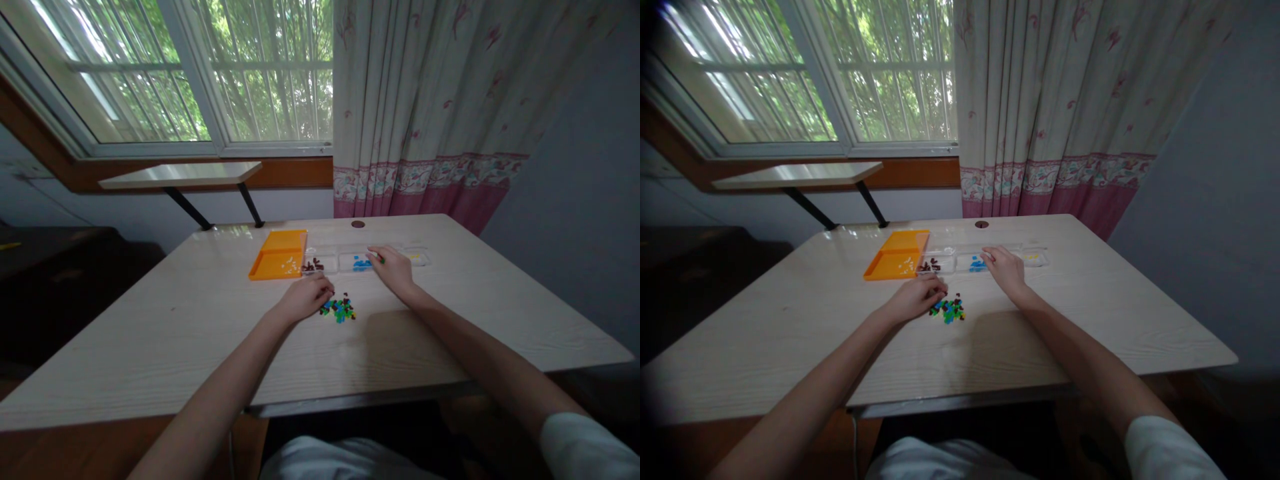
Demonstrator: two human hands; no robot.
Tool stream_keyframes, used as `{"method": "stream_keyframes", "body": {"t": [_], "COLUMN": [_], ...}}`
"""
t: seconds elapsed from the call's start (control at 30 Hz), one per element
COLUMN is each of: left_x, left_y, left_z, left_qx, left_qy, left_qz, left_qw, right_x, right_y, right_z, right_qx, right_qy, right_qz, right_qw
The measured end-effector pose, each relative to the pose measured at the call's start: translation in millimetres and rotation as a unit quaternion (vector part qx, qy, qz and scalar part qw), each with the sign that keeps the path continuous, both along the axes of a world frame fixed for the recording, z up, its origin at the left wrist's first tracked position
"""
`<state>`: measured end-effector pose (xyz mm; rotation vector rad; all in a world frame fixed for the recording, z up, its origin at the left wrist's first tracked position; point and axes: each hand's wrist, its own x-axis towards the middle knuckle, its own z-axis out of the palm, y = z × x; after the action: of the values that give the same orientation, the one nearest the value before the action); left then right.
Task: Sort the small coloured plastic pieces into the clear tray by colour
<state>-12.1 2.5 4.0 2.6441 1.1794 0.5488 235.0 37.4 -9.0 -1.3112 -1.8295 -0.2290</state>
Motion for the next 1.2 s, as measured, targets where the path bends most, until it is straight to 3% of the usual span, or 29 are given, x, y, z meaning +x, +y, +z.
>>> {"method": "stream_keyframes", "body": {"t": [0.1,0.23,0.37,0.47,0.7,1.2], "left_x": [1,4,7,8,10,14], "left_y": [0,-4,-11,-13,-14,-14], "left_z": [0.5,4.3,8.0,8.6,8.2,7.7], "left_qx": [0.007,0.038,0.074,0.089,0.097,0.034], "left_qy": [-0.001,-0.043,-0.081,-0.084,-0.08,-0.153], "left_qz": [-0.005,0.003,0.0,-0.017,-0.034,-0.018], "left_qw": [1.0,0.998,0.994,0.992,0.991,0.987], "right_x": [-3,-15,-32,-40,-43,-43], "right_y": [-4,-18,-30,-33,-33,-30], "right_z": [2.2,2.4,-4.1,-8.0,-7.2,-5.6], "right_qx": [-0.022,-0.098,-0.244,-0.314,-0.368,-0.364], "right_qy": [0.002,0.027,0.087,0.153,0.22,0.24], "right_qz": [0.035,0.144,0.263,0.313,0.331,0.349], "right_qw": [0.999,0.984,0.929,0.883,0.841,0.83]}}
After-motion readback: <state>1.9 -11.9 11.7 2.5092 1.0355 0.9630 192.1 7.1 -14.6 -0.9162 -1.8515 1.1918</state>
